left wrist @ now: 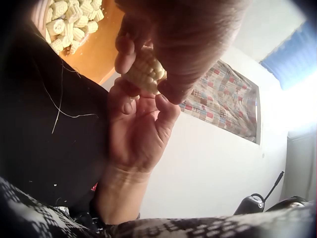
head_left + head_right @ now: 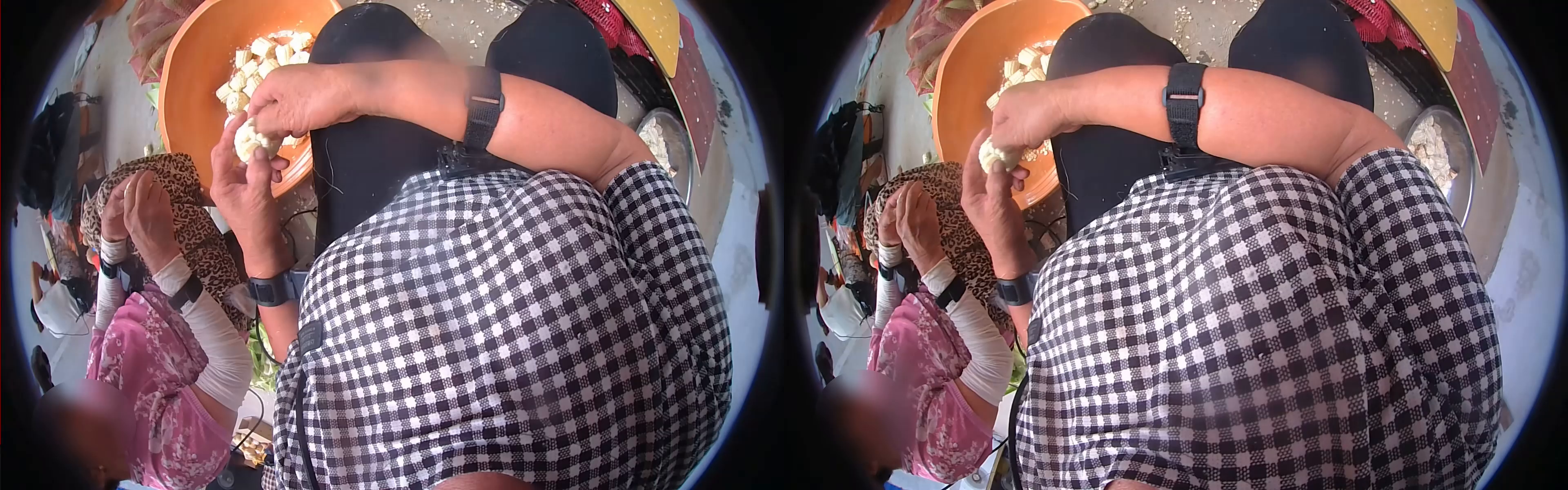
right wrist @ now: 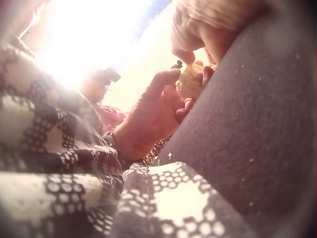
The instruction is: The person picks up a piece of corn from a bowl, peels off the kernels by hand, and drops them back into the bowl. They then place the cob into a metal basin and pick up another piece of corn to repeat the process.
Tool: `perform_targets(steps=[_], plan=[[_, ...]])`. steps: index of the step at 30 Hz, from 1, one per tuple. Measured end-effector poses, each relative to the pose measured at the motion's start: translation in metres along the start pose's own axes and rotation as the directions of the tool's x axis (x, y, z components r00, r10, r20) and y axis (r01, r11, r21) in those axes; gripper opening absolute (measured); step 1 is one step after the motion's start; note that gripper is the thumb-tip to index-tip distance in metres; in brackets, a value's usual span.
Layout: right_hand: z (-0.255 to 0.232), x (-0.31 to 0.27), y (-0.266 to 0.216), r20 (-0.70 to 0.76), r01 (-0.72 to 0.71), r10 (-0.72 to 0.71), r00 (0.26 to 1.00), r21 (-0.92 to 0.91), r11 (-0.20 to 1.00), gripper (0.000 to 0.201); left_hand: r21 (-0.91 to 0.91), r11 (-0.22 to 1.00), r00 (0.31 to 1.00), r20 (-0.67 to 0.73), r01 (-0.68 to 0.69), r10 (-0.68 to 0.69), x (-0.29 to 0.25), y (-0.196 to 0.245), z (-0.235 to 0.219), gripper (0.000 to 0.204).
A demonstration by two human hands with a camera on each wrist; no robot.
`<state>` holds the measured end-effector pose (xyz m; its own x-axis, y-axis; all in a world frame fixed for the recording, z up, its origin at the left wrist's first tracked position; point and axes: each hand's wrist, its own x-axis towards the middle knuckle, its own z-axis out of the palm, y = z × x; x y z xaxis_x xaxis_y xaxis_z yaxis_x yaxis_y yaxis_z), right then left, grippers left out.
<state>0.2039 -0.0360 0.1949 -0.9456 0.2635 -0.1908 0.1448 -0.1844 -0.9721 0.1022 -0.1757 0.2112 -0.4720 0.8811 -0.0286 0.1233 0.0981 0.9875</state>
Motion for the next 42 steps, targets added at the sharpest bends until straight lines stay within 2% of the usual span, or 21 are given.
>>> perform_targets(steps=[3,9,15,18,21,23,27,29,30,33,35,36,39,42], plan=[[-0.001,-0.003,-0.002,-0.054,0.019,-0.02,0.998,-0.027,0.999,0.019,-0.039,0.999,1.0,-0.002,-0.017,0.017,0.001,0.004,0.002,0.038],[-0.003,-0.005,-0.006,-0.018,-0.033,0.036,0.999,0.162,0.986,0.022,-0.037,0.999,1.0,-0.017,-0.025,0.025,0.004,0.007,0.005,0.037],[-0.005,-0.005,-0.002,0.075,0.01,-0.015,0.997,0.059,0.998,0.025,-0.116,0.993,0.999,-0.041,0.03,-0.035,0.002,0.007,0.004,0.036],[-0.005,-0.002,0.001,0.082,0.018,-0.027,0.996,0.098,0.995,0.026,-0.169,0.984,0.998,-0.041,0.05,-0.057,0.003,0.005,0.002,0.035],[-0.006,-0.003,-0.001,0.077,0.0,-0.004,0.997,0.052,0.999,0.027,-0.239,0.97,0.997,-0.048,0.05,-0.064,0.005,0.006,0.001,0.035],[-0.005,-0.002,0.002,0.04,-0.032,0.028,0.999,0.099,0.995,0.029,-0.272,0.962,0.997,-0.072,0.021,-0.043,0.007,0.005,0.0,0.035],[-0.003,-0.007,-0.006,-0.021,-0.05,0.052,0.998,0.114,0.992,0.035,-0.393,0.918,0.992,-0.081,0.06,-0.099,0.012,-0.004,-0.004,0.036],[-0.004,-0.003,-0.002,0.004,-0.054,0.054,0.999,0.104,0.993,0.036,-0.411,0.91,0.99,-0.095,0.057,-0.104,0.015,-0.008,-0.004,0.039],[-0.005,-0.002,-0.002,0.017,-0.056,0.055,0.998,0.099,0.994,0.036,-0.419,0.904,0.989,-0.074,0.088,-0.13,0.015,-0.006,-0.004,0.041],[0.0,-0.002,-0.003,-0.118,-0.021,0.031,0.993,0.083,0.996,0.034,-0.447,0.873,0.976,0.01,0.198,-0.216,0.011,0.002,-0.005,0.046],[0.001,-0.001,-0.003,-0.098,0.023,-0.016,0.995,0.071,0.997,0.031,-0.462,0.836,0.955,0.1,0.294,-0.281,0.01,0.002,-0.008,0.049],[0.001,-0.001,-0.003,-0.089,0.045,-0.039,0.995,0.067,0.997,0.03,-0.3,0.921,0.967,0.129,0.249,-0.22,0.011,-0.005,-0.011,0.05],[0.0,-0.002,0.001,-0.092,0.121,-0.118,0.989,0.036,0.992,0.026,-0.445,0.811,0.925,0.206,0.38,-0.321,0.005,-0.011,-0.012,0.05],[-0.002,-0.004,0.003,0.023,0.136,-0.138,0.99,0.074,0.988,0.024,-0.427,0.799,0.905,0.224,0.424,-0.361,0.005,-0.012,-0.01,0.053]])
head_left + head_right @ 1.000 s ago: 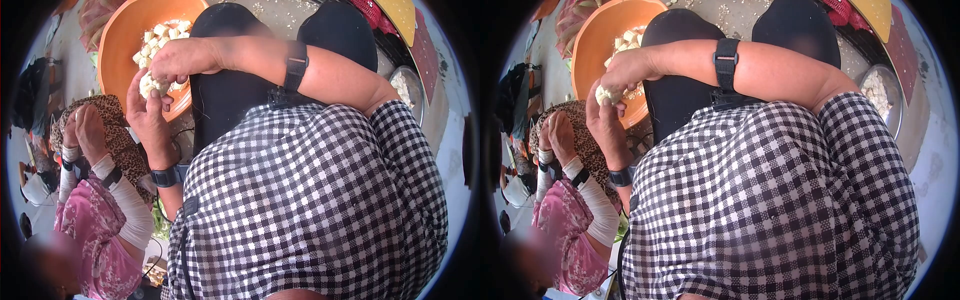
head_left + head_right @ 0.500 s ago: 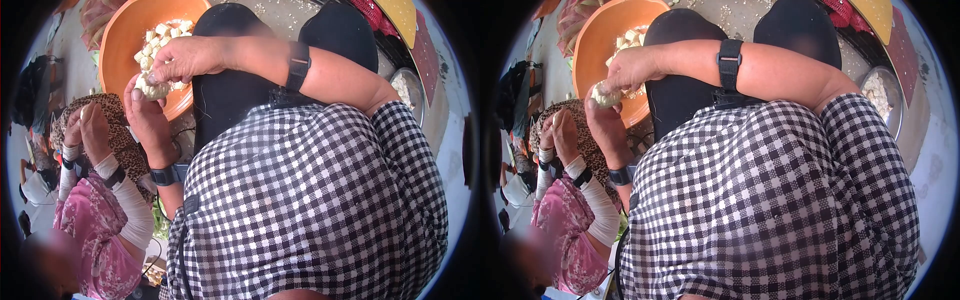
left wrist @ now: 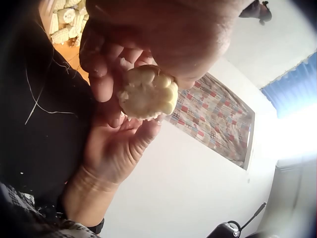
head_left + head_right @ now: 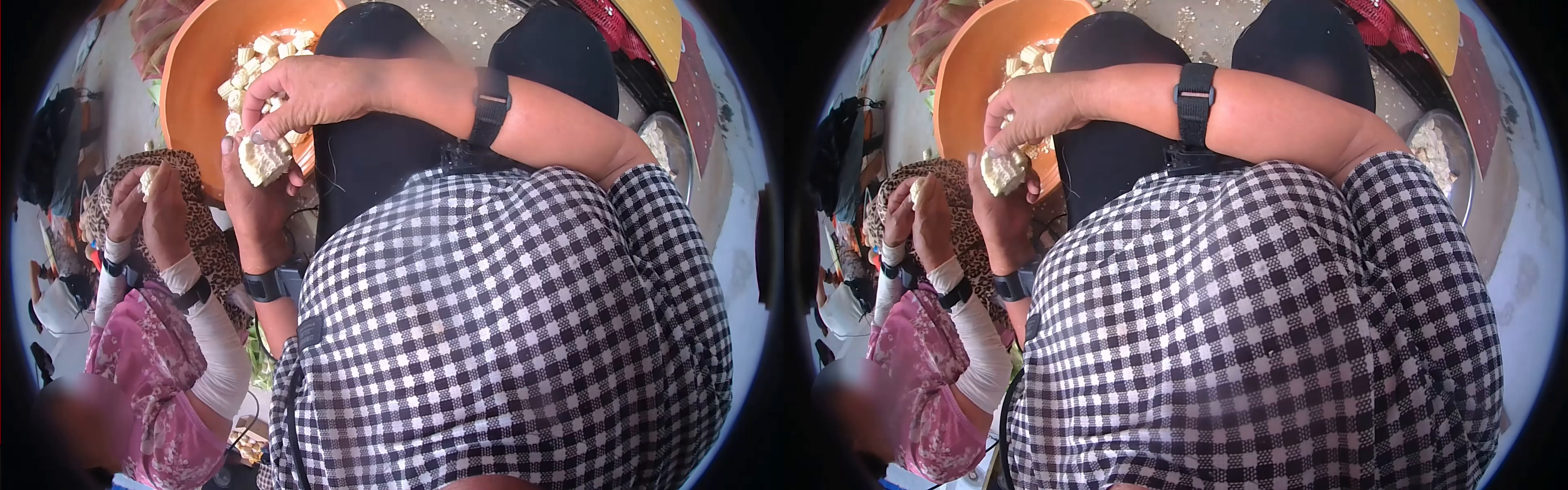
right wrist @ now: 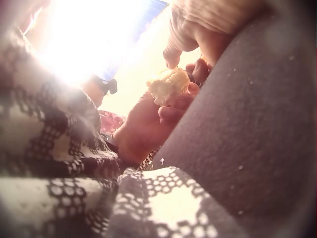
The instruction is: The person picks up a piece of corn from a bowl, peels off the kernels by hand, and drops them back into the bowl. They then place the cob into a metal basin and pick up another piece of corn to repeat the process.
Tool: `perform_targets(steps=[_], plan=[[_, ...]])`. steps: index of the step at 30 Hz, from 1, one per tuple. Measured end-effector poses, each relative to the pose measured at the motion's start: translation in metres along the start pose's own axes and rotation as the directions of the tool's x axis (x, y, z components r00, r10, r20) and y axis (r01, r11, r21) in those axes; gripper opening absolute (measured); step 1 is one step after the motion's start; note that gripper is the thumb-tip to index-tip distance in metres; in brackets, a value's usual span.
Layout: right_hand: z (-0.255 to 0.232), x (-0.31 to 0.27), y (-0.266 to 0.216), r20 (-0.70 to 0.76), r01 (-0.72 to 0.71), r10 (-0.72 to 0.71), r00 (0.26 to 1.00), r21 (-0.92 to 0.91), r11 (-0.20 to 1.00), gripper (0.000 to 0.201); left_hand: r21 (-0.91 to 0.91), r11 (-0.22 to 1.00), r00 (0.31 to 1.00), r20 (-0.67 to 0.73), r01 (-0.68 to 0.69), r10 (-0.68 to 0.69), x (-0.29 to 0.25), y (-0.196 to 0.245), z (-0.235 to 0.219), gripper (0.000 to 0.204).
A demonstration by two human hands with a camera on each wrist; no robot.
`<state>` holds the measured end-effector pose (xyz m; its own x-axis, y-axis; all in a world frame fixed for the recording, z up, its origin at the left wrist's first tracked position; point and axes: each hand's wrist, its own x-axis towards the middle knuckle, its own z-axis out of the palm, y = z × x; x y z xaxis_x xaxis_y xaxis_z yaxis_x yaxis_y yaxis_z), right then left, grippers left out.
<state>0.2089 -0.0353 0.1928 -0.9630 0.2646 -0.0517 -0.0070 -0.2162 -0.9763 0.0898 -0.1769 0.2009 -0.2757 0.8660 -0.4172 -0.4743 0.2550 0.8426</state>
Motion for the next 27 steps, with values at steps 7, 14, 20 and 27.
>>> perform_targets(steps=[7,14,20,27], plan=[[0.007,-0.006,0.004,-0.159,0.03,-0.078,0.984,-0.286,0.958,0.023,0.073,0.977,0.976,-0.08,-0.198,0.204,-0.009,-0.007,0.012,0.042],[0.011,-0.017,0.005,-0.117,-0.017,-0.016,0.993,-0.271,0.962,0.024,0.327,0.897,0.947,-0.018,-0.298,0.321,-0.023,-0.017,0.008,0.037],[0.014,-0.01,-0.001,-0.148,0.013,-0.076,0.986,-0.389,0.921,0.021,0.45,0.845,0.931,-0.076,-0.288,0.358,-0.024,-0.004,0.013,0.033],[0.016,-0.014,0.006,-0.17,0.053,-0.146,0.975,-0.456,0.888,0.019,0.549,0.791,0.928,-0.071,-0.269,0.365,-0.023,-0.009,0.015,0.031]])
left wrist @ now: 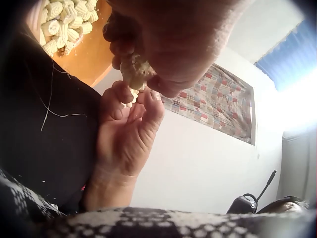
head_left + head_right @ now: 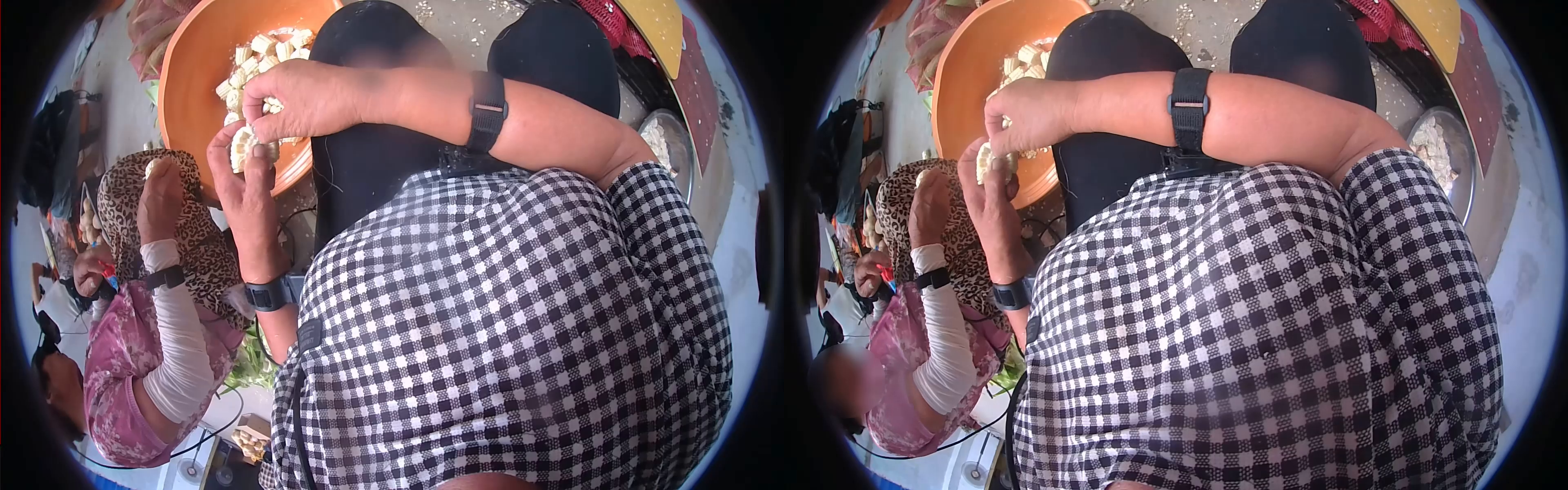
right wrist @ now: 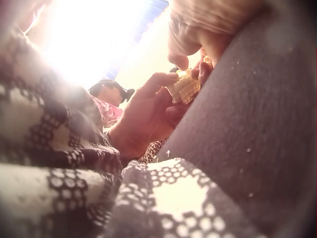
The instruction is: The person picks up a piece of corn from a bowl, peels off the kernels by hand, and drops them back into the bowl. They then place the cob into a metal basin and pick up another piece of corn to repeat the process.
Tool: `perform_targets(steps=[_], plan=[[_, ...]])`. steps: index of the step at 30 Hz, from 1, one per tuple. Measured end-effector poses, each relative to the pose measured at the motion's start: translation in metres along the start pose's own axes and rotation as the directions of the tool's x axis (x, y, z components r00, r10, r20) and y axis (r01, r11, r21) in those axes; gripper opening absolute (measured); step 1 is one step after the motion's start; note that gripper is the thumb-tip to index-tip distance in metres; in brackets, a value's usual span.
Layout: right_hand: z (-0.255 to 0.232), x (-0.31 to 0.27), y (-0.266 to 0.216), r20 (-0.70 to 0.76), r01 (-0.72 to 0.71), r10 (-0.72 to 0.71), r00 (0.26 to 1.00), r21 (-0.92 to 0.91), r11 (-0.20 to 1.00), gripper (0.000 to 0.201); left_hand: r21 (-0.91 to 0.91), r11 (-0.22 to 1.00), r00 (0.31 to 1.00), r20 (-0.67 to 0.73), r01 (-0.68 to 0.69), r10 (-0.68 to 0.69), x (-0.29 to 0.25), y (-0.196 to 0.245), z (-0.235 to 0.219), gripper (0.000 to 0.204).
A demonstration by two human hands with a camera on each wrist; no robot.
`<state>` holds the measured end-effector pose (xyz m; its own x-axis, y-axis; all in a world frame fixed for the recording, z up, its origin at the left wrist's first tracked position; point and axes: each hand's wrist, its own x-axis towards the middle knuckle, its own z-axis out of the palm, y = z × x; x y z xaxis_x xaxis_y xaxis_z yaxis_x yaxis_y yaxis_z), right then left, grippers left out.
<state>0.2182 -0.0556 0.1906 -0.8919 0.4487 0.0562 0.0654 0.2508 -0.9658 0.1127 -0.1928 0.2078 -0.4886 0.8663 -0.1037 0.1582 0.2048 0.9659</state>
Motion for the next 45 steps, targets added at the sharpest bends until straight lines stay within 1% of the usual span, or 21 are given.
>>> perform_targets(steps=[1,4,7,8,9,12,13,16,18,21,27,30,33,36,37,39,40,42,43,45], plan=[[0.001,0.0,0.0,-0.013,0.004,-0.004,1.0,-0.024,1.0,0.019,0.007,1.0,1.0,0.02,0.001,-0.001,0.0,0.0,0.0,0.031],[0.007,-0.013,0.002,-0.04,0.029,-0.033,0.999,-0.101,0.995,0.019,-0.003,0.996,0.996,0.013,-0.093,0.093,-0.009,-0.014,0.007,0.03],[0.004,-0.023,0.003,-0.039,0.039,-0.044,0.998,-0.129,0.991,0.019,0.119,0.984,0.99,-0.01,-0.137,0.139,-0.014,-0.015,0.017,0.03],[0.002,-0.025,0.002,-0.029,0.039,-0.042,0.999,-0.124,0.992,0.019,0.108,0.986,0.991,-0.012,-0.13,0.132,-0.015,-0.015,0.019,0.03],[-0.001,0.013,-0.012,-0.016,0.017,-0.019,1.0,-0.115,0.993,0.019,0.089,0.99,0.994,-0.008,-0.105,0.107,0.013,-0.002,-0.005,0.03],[-0.002,0.014,-0.011,-0.01,0.049,-0.051,0.999,-0.135,0.99,0.02,0.063,0.995,0.997,-0.006,-0.073,0.074,0.014,0.0,-0.005,0.031],[-0.003,0.014,-0.012,-0.004,0.041,-0.042,0.999,-0.14,0.989,0.02,0.054,0.997,0.998,-0.006,-0.062,0.062,0.014,0.0,-0.005,0.032],[-0.004,0.014,-0.014,0.019,0.021,-0.018,1.0,-0.154,0.988,0.02,0.154,0.975,0.986,-0.022,-0.159,0.164,0.017,-0.008,-0.006,0.032],[-0.005,0.016,-0.014,0.044,0.013,-0.006,0.999,-0.164,0.986,0.02,0.152,0.976,0.986,-0.041,-0.155,0.163,0.017,-0.008,-0.006,0.033],[-0.003,0.015,-0.012,-0.009,0.002,-0.003,1.0,-0.049,0.999,0.021,0.142,0.979,0.987,-0.048,-0.145,0.153,0.019,-0.004,-0.006,0.033],[0.0,0.011,-0.009,-0.036,0.027,-0.029,0.999,-0.06,0.998,0.021,0.164,0.969,0.981,-0.035,-0.182,0.19,0.017,-0.005,-0.003,0.034],[0.001,0.007,-0.01,-0.048,0.013,-0.018,0.999,-0.09,0.996,0.02,0.163,0.966,0.977,-0.039,-0.202,0.211,0.012,-0.005,0.002,0.034],[0.002,0.005,-0.01,-0.012,-0.036,0.035,0.999,-0.083,0.996,0.019,0.183,0.956,0.97,-0.041,-0.23,0.241,0.01,-0.008,0.003,0.033],[0.001,0.009,-0.006,0.052,-0.009,0.016,0.999,-0.126,0.992,0.021,0.117,0.967,0.972,-0.044,-0.226,0.233,0.008,-0.009,0.004,0.032],[0.0,0.011,-0.004,0.028,0.012,-0.009,1.0,-0.107,0.994,0.021,0.079,0.973,0.974,-0.045,-0.218,0.222,0.007,-0.009,0.004,0.031],[0.0,0.011,-0.004,-0.022,0.055,-0.057,0.998,-0.072,0.996,0.022,0.144,0.953,0.96,-0.037,-0.268,0.276,0.007,-0.004,0.006,0.03],[0.001,0.006,-0.005,0.003,-0.015,0.015,1.0,0.056,0.998,0.022,0.178,0.939,0.952,-0.032,-0.295,0.306,0.004,-0.002,0.008,0.03],[-0.002,0.003,-0.008,0.08,-0.164,0.147,0.986,0.297,0.941,0.023,0.12,0.965,0.97,-0.031,-0.234,0.24,0.003,0.004,0.008,0.029],[-0.003,0.003,-0.008,0.097,-0.183,0.157,0.983,0.37,0.911,0.023,0.09,0.975,0.978,-0.029,-0.202,0.205,0.003,0.005,0.008,0.029],[-0.009,0.009,-0.007,0.147,-0.229,0.178,0.973,0.515,0.826,0.023,0.117,0.972,0.977,-0.034,-0.204,0.209,0.011,0.006,0.006,0.029]])
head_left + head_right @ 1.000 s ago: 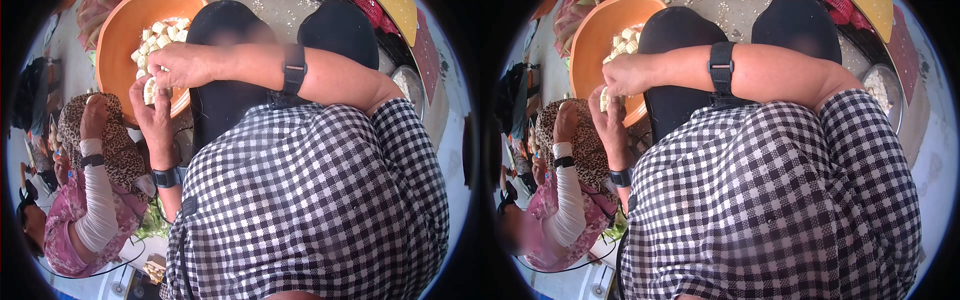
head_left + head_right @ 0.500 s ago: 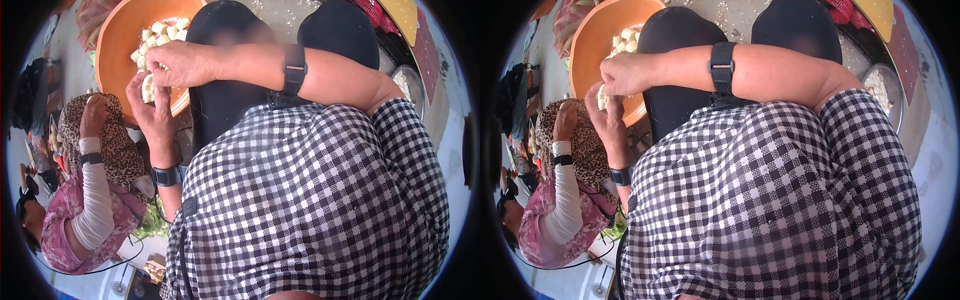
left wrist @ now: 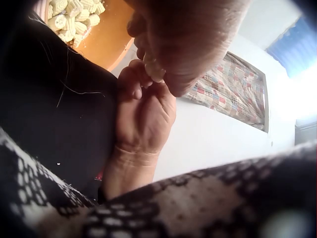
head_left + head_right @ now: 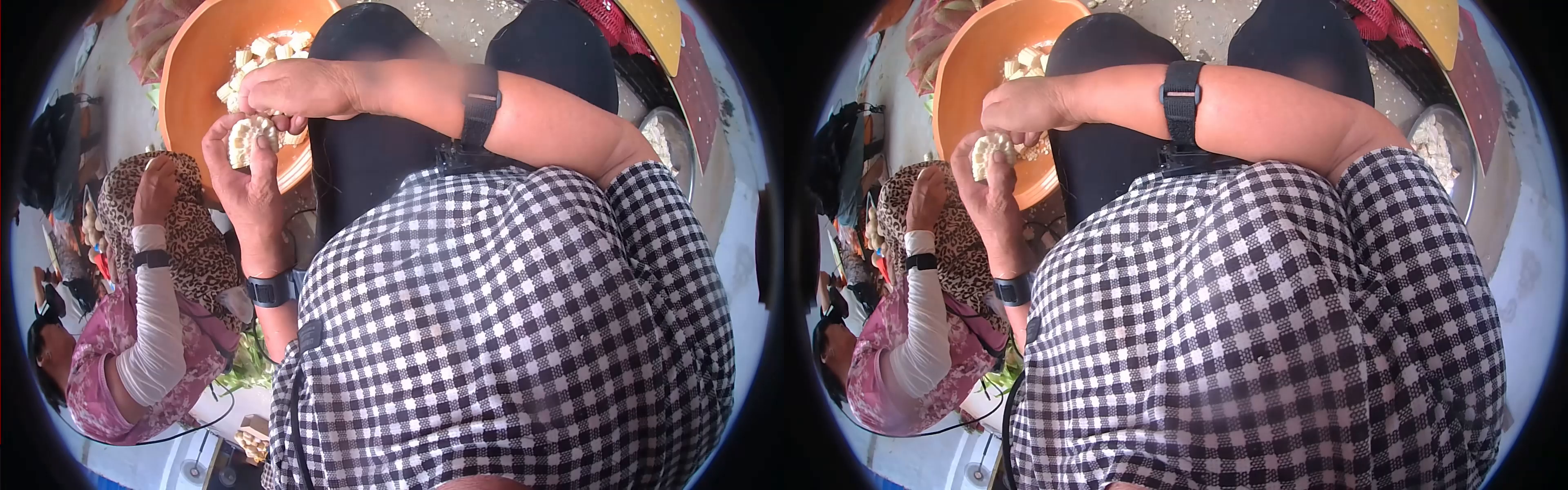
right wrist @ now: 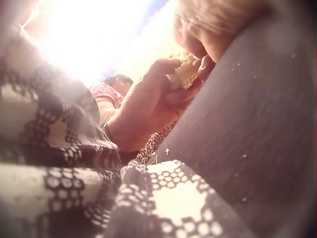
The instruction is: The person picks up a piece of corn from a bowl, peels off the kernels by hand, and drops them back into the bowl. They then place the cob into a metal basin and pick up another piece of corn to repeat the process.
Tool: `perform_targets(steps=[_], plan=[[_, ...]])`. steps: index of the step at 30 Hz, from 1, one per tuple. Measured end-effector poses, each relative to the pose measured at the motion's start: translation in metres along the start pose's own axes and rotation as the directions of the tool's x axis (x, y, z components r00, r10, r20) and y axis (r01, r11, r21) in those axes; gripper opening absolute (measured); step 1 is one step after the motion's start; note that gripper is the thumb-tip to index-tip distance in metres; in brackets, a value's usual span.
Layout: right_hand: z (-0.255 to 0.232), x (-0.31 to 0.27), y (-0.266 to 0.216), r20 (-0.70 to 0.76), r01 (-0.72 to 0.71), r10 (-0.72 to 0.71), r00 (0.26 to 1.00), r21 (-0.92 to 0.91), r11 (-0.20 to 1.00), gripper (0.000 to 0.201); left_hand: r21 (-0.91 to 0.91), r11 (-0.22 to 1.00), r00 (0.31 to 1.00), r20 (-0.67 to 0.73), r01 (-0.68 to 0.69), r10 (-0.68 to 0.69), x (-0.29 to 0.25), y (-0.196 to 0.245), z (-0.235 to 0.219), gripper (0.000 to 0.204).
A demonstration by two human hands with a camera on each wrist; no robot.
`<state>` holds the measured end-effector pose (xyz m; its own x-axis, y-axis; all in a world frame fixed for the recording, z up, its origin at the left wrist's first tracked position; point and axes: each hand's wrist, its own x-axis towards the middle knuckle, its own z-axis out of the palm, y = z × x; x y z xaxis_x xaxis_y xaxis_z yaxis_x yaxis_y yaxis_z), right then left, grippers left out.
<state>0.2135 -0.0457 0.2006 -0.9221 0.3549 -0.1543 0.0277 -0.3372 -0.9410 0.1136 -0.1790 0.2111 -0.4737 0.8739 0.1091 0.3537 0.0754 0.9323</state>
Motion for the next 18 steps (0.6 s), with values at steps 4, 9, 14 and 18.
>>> perform_targets(steps=[4,9,14,18], plan=[[0.003,-0.004,-0.003,-0.007,0.048,-0.052,0.999,-0.242,0.969,0.026,0.08,0.996,0.999,0.002,-0.034,0.034,0.002,-0.004,-0.003,0.03],[0.001,-0.002,0.001,-0.037,0.139,-0.19,0.981,-0.552,0.822,0.026,0.164,0.979,0.992,0.049,-0.12,0.113,0.002,-0.01,-0.003,0.03],[0.0,-0.001,0.01,-0.04,0.202,-0.273,0.961,-0.572,0.795,0.026,0.187,0.962,0.98,0.036,-0.199,0.196,-0.001,-0.012,0.005,0.031],[0.001,-0.007,0.004,-0.05,0.15,-0.188,0.981,-0.423,0.894,0.026,0.112,0.986,0.992,0.019,-0.123,0.121,-0.006,0.001,0.007,0.032]])
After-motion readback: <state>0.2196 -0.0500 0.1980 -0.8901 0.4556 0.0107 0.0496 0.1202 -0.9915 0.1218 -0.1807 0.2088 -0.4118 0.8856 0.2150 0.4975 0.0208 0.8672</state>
